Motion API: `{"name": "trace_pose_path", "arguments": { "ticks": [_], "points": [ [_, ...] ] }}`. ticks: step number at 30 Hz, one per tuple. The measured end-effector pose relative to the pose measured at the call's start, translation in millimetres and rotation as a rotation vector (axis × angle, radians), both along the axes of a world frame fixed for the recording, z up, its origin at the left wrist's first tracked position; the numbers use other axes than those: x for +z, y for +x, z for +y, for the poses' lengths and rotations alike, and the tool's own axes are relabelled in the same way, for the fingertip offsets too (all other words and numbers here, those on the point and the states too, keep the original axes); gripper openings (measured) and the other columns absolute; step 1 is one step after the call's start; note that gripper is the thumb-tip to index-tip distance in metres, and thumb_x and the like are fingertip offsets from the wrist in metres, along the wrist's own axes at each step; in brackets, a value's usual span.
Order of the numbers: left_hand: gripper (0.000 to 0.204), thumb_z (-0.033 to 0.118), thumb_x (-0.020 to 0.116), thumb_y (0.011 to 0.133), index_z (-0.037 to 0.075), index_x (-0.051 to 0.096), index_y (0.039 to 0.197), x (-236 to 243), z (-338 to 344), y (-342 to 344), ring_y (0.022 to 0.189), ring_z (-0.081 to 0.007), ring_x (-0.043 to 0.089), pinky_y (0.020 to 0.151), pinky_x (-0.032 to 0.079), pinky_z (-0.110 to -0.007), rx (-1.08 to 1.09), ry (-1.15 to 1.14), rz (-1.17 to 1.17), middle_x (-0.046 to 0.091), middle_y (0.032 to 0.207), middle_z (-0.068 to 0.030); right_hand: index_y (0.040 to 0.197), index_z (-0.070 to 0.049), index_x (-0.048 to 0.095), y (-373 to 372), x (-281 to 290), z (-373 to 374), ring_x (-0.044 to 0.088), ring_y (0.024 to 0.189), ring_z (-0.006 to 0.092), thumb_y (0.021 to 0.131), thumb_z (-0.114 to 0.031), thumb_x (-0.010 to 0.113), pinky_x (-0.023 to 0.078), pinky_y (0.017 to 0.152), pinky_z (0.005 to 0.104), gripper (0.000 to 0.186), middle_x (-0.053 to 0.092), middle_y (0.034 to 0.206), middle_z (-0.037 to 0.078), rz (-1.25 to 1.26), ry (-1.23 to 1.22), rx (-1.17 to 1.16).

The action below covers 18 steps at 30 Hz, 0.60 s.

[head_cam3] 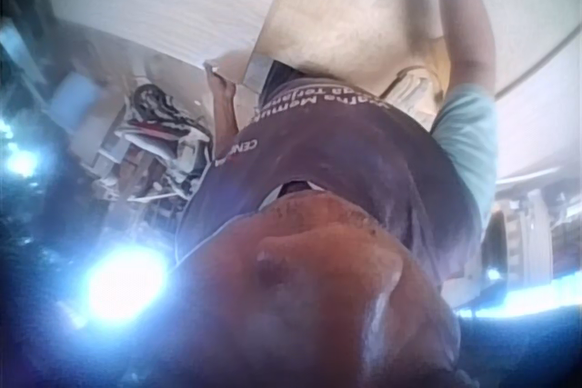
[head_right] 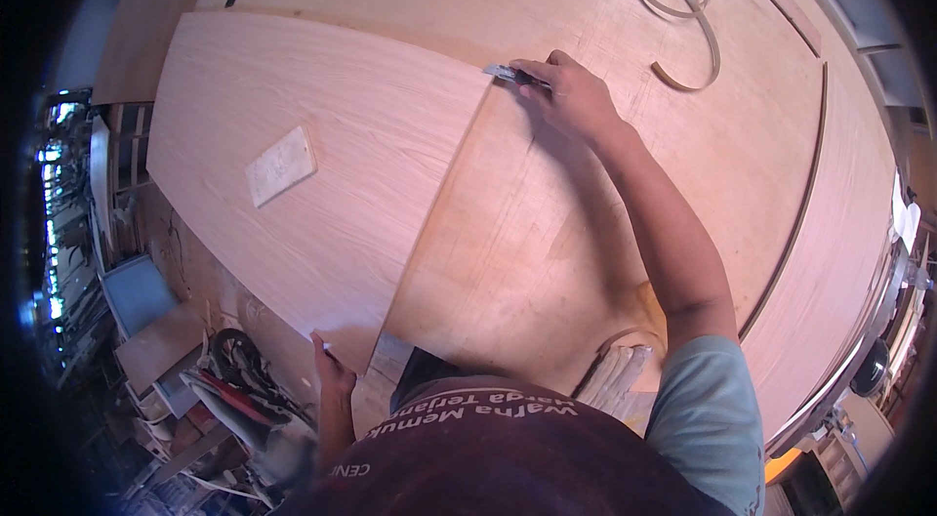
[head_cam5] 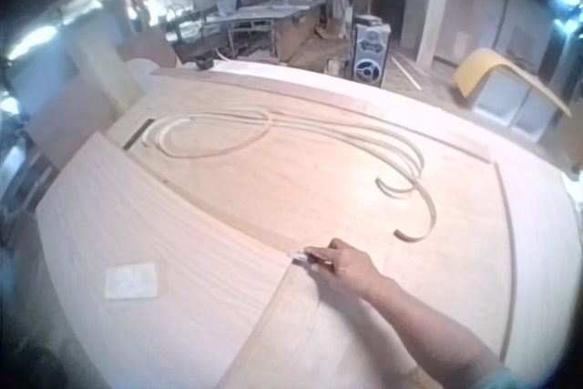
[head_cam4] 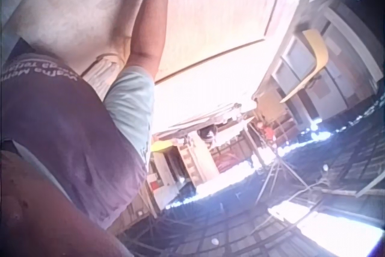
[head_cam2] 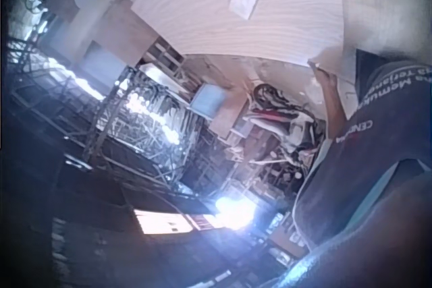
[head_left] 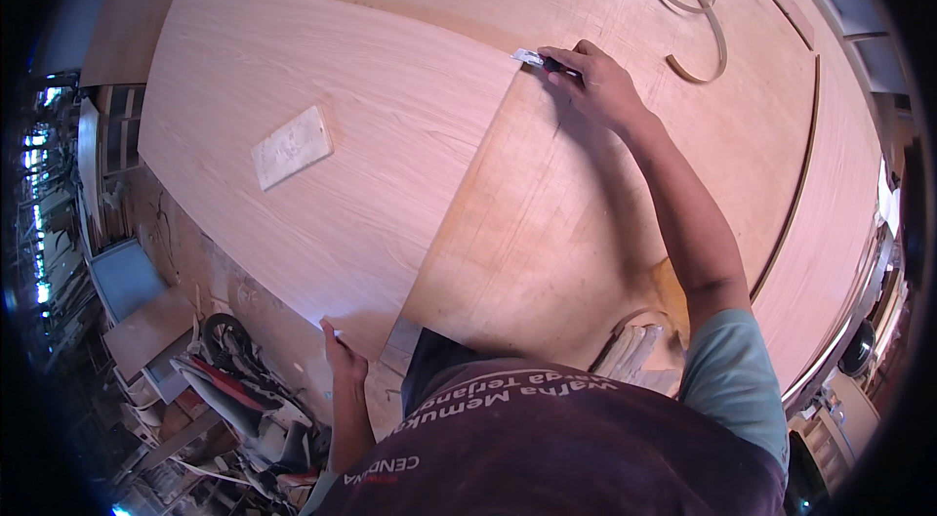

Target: The person trims the edge of a wood panel using a utility knife, smooths the edges with a sanding block, and uses a metal ruler to measure and guide work on the panel.

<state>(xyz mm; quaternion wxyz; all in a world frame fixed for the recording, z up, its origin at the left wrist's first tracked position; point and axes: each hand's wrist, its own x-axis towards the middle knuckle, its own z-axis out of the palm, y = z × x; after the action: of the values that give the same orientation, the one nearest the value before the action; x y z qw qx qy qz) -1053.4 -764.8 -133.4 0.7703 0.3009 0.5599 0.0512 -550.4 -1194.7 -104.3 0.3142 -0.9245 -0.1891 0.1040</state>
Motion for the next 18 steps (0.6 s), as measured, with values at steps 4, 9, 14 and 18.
{"name": "trace_pose_path", "arguments": {
  "ticks": [4, 9, 14, 18],
  "points": [
    [0.076, 0.065, 0.045, 0.106, 0.000, 0.051, 0.144, 4.8, 0.7, 5.4, 0.128, -0.0340, 0.064, 0.109, 0.054, -0.047, 0.009, -0.034, 0.062, 0.064, 0.140, -0.0189, 0.137, -0.022, 0.070, -4.5, 0.2, 1.8, 0.064, 0.086, 0.0255, 0.099, -0.023, 0.071, 0.054, 0.078, 0.0390, 0.038, 0.062, 0.100, 0.009, 0.000, 0.017, -0.026],
    [0.076, 0.065, 0.045, 0.106, 0.000, 0.051, 0.144, 2.9, 7.0, 0.0, 0.126, -0.0334, 0.064, 0.109, 0.054, -0.047, -0.013, -0.023, 0.046, 0.064, 0.138, -0.0183, 0.136, -0.019, 0.070, -14.7, -10.2, -1.4, 0.067, 0.092, 0.0312, 0.098, -0.025, 0.071, 0.055, 0.086, 0.0411, 0.038, 0.063, 0.101, 0.017, -0.047, 0.242, -0.365],
    [0.076, 0.067, 0.043, 0.106, 0.002, 0.051, 0.144, 5.3, 1.7, 6.9, 0.129, -0.0329, 0.063, 0.109, 0.053, -0.048, -0.037, -0.017, 0.031, 0.063, 0.140, -0.0172, 0.139, -0.007, 0.064, -48.0, -23.0, 17.2, 0.068, 0.085, 0.0305, 0.103, -0.025, 0.065, 0.055, 0.083, 0.0419, 0.041, 0.068, 0.094, 0.018, 0.308, 0.577, -0.535],
    [0.077, 0.069, 0.041, 0.106, 0.004, 0.050, 0.147, 12.5, -0.1, 10.6, 0.131, -0.0326, 0.061, 0.110, 0.051, -0.048, -0.046, -0.014, 0.045, 0.062, 0.143, -0.0154, 0.141, -0.005, 0.059, -63.6, -8.3, 51.6, 0.056, 0.061, 0.0109, 0.112, -0.021, 0.052, 0.048, 0.055, 0.0288, 0.034, 0.059, 0.081, 0.004, 0.472, 0.705, -0.706]
  ]
}}
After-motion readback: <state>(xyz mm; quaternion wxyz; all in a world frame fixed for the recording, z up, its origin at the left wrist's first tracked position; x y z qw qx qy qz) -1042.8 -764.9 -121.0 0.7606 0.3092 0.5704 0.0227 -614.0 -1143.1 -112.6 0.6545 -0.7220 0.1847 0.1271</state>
